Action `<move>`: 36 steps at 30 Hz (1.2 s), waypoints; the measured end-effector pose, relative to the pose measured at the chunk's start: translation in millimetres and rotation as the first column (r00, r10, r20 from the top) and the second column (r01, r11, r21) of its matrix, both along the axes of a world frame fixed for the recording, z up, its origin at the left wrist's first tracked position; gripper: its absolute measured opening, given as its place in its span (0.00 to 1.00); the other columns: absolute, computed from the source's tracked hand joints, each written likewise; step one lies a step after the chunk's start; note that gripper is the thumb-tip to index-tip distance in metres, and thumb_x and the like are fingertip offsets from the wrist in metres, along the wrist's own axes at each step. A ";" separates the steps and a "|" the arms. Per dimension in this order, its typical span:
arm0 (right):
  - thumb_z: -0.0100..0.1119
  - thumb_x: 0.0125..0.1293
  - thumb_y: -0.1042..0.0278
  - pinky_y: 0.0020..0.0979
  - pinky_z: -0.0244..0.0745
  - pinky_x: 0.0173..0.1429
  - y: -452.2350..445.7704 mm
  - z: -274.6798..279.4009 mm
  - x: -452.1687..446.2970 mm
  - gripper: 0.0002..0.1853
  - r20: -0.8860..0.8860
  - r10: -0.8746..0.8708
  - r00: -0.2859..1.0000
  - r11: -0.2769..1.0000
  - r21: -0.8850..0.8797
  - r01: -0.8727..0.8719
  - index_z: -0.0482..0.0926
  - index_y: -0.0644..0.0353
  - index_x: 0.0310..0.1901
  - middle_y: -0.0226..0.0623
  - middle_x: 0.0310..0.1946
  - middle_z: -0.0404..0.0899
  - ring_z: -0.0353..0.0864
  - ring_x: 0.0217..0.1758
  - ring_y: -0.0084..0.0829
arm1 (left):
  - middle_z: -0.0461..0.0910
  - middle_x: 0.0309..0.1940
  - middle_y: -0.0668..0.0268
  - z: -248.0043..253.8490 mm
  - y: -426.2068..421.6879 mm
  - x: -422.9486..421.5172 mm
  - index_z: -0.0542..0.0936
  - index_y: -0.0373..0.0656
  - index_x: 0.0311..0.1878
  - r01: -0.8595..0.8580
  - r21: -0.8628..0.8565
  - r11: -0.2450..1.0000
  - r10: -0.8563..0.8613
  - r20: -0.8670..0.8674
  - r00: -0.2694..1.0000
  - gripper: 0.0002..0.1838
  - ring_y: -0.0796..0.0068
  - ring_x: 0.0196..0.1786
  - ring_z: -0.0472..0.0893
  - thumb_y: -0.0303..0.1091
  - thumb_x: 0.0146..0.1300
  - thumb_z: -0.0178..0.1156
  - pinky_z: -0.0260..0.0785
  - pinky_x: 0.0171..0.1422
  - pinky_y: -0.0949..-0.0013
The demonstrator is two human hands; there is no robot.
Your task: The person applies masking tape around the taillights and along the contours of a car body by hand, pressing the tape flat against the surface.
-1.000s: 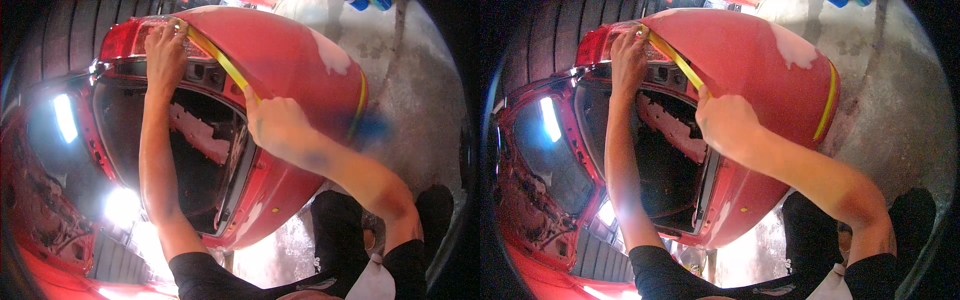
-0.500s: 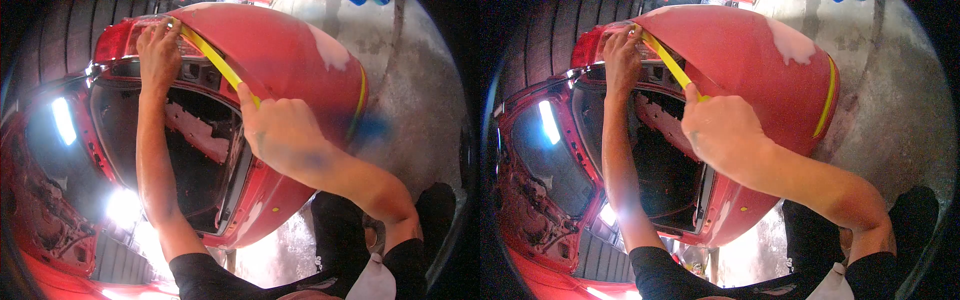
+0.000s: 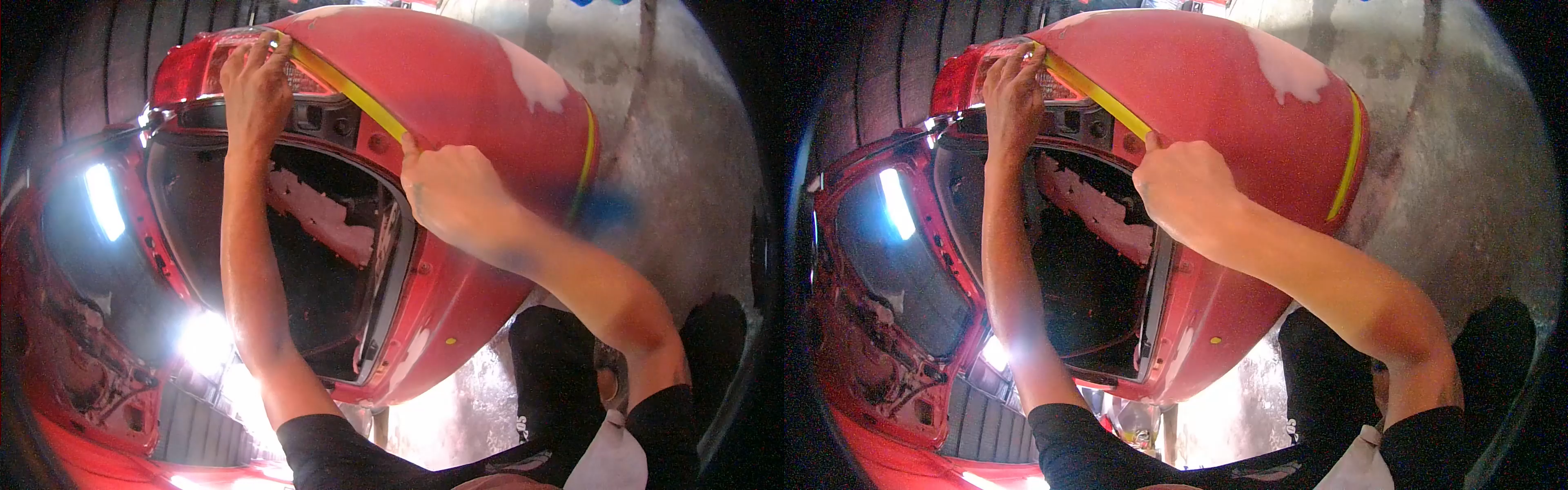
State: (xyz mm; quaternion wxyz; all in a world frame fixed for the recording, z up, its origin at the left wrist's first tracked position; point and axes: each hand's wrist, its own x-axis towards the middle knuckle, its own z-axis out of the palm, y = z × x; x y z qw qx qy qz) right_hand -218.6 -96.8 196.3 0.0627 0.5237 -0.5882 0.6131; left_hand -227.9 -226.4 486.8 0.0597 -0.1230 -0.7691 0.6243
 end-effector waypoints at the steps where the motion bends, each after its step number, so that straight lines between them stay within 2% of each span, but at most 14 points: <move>1: 0.58 0.71 0.69 0.42 0.89 0.37 -1.1 1.8 -0.1 0.24 -0.003 0.002 1.000 1.000 -0.024 -0.002 0.81 0.80 0.62 0.49 0.30 0.90 0.94 0.33 0.41 | 0.83 0.64 0.64 -0.1 0.5 -0.1 0.86 0.47 0.62 0.001 0.002 1.000 -0.001 -0.001 1.000 0.22 0.51 0.68 0.78 0.25 0.65 0.60 0.67 0.73 0.46; 5: 0.60 0.70 0.69 0.42 0.90 0.39 -15.2 5.3 2.0 0.21 -0.041 0.067 0.997 0.998 0.017 -0.066 0.84 0.80 0.56 0.50 0.32 0.91 0.95 0.36 0.43 | 0.83 0.64 0.63 -0.3 3.5 -0.7 0.86 0.46 0.63 -0.009 -0.006 1.000 0.009 0.008 1.000 0.22 0.51 0.68 0.78 0.25 0.65 0.60 0.67 0.74 0.47; 7: 0.52 0.75 0.72 0.44 0.87 0.33 -22.6 6.8 7.7 0.20 -0.039 -0.052 0.998 0.998 0.028 0.054 0.81 0.79 0.60 0.46 0.27 0.88 0.92 0.28 0.44 | 0.83 0.64 0.62 0.2 3.0 0.7 0.86 0.46 0.63 -0.012 -0.005 1.000 0.012 0.012 1.000 0.22 0.51 0.68 0.78 0.25 0.65 0.60 0.67 0.74 0.47; 11: 0.53 0.74 0.72 0.43 0.88 0.34 -18.4 6.9 8.3 0.17 -0.015 -0.108 0.994 0.994 0.010 0.108 0.85 0.76 0.54 0.47 0.27 0.89 0.93 0.29 0.43 | 0.81 0.66 0.61 -3.7 3.4 2.8 0.85 0.45 0.63 -0.008 -0.005 1.000 0.008 0.009 1.000 0.24 0.51 0.68 0.77 0.24 0.63 0.60 0.66 0.75 0.46; 13: 0.60 0.70 0.69 0.44 0.91 0.43 -14.6 11.1 2.1 0.16 -0.001 0.056 0.998 0.995 0.085 -0.056 0.89 0.72 0.49 0.52 0.36 0.91 0.95 0.40 0.45 | 0.80 0.67 0.61 -12.3 8.0 4.8 0.85 0.44 0.64 0.000 -0.012 1.000 0.000 -0.004 1.000 0.25 0.51 0.69 0.76 0.24 0.62 0.60 0.65 0.75 0.45; 15: 0.60 0.70 0.69 0.44 0.91 0.43 -14.9 11.4 1.4 0.16 0.003 0.058 0.998 0.994 0.091 -0.058 0.89 0.72 0.49 0.52 0.36 0.91 0.95 0.40 0.45 | 0.77 0.71 0.57 -25.4 12.3 13.2 0.82 0.43 0.67 -0.019 -0.057 0.998 0.019 -0.004 1.000 0.28 0.48 0.71 0.74 0.21 0.61 0.59 0.66 0.76 0.46; 17: 0.60 0.70 0.69 0.44 0.91 0.43 -18.2 10.7 4.1 0.16 0.004 0.066 0.998 0.993 0.095 -0.066 0.89 0.72 0.50 0.52 0.37 0.92 0.95 0.40 0.45 | 0.76 0.73 0.59 -38.9 11.8 24.2 0.81 0.43 0.66 -0.060 -0.032 0.998 0.060 -0.015 0.998 0.28 0.49 0.73 0.72 0.21 0.60 0.60 0.65 0.76 0.46; 19: 0.55 0.73 0.72 0.44 0.88 0.35 -24.9 5.8 8.1 0.15 0.005 -0.047 0.999 0.999 -0.009 0.047 0.88 0.74 0.48 0.47 0.28 0.89 0.93 0.30 0.44 | 0.76 0.73 0.60 -58.1 16.4 34.4 0.80 0.42 0.68 -0.069 0.026 0.997 0.069 -0.002 0.998 0.30 0.50 0.73 0.71 0.21 0.59 0.61 0.63 0.77 0.45; 23: 0.54 0.73 0.71 0.45 0.88 0.36 -27.2 4.7 10.0 0.16 0.009 -0.060 0.998 0.998 -0.005 0.060 0.86 0.75 0.51 0.47 0.28 0.89 0.93 0.31 0.44 | 0.75 0.73 0.61 -89.1 29.9 53.0 0.80 0.42 0.70 -0.134 0.004 0.991 0.134 -0.029 0.991 0.30 0.49 0.76 0.69 0.26 0.61 0.63 0.56 0.81 0.34; 24: 0.53 0.73 0.71 0.45 0.88 0.36 -27.0 4.8 10.5 0.18 -0.003 -0.064 0.998 0.998 0.017 0.064 0.85 0.75 0.54 0.47 0.28 0.89 0.93 0.31 0.45 | 0.75 0.74 0.63 -89.2 29.8 54.1 0.81 0.46 0.69 -0.148 0.050 0.988 0.149 -0.018 0.989 0.27 0.51 0.78 0.67 0.29 0.64 0.64 0.54 0.81 0.30; 29: 0.51 0.74 0.71 0.47 0.88 0.37 -19.9 7.8 7.8 0.22 0.011 -0.048 0.999 0.997 0.063 0.048 0.80 0.78 0.63 0.48 0.29 0.89 0.93 0.32 0.47 | 0.77 0.74 0.70 -47.3 19.2 39.5 0.82 0.55 0.68 -0.107 0.054 0.993 0.112 -0.095 0.989 0.21 0.55 0.80 0.69 0.34 0.73 0.61 0.52 0.80 0.27; 31: 0.58 0.69 0.72 0.46 0.91 0.43 -11.9 9.5 2.9 0.19 0.028 0.062 0.998 0.994 0.088 -0.064 0.84 0.79 0.54 0.51 0.34 0.91 0.95 0.39 0.47 | 0.78 0.73 0.70 -25.3 8.8 25.4 0.82 0.56 0.68 -0.069 0.017 0.997 0.071 -0.172 0.982 0.19 0.55 0.79 0.71 0.38 0.77 0.58 0.52 0.79 0.25; 35: 0.57 0.70 0.72 0.45 0.90 0.42 -12.0 9.5 6.2 0.18 0.040 0.023 0.999 0.997 0.076 -0.026 0.84 0.79 0.52 0.50 0.33 0.91 0.95 0.38 0.47 | 0.78 0.73 0.74 -6.1 -0.3 0.3 0.82 0.60 0.69 -0.090 -0.047 0.995 0.078 -0.201 0.976 0.19 0.54 0.78 0.71 0.44 0.81 0.53 0.53 0.77 0.22; 36: 0.57 0.70 0.71 0.45 0.90 0.41 -10.7 9.0 6.1 0.18 0.033 0.020 0.999 0.997 0.071 -0.022 0.84 0.79 0.52 0.50 0.33 0.91 0.95 0.37 0.47 | 0.80 0.71 0.74 -2.0 -3.3 -4.1 0.82 0.60 0.67 -0.019 -0.050 0.999 0.010 -0.175 0.985 0.19 0.53 0.76 0.73 0.44 0.76 0.57 0.56 0.73 0.19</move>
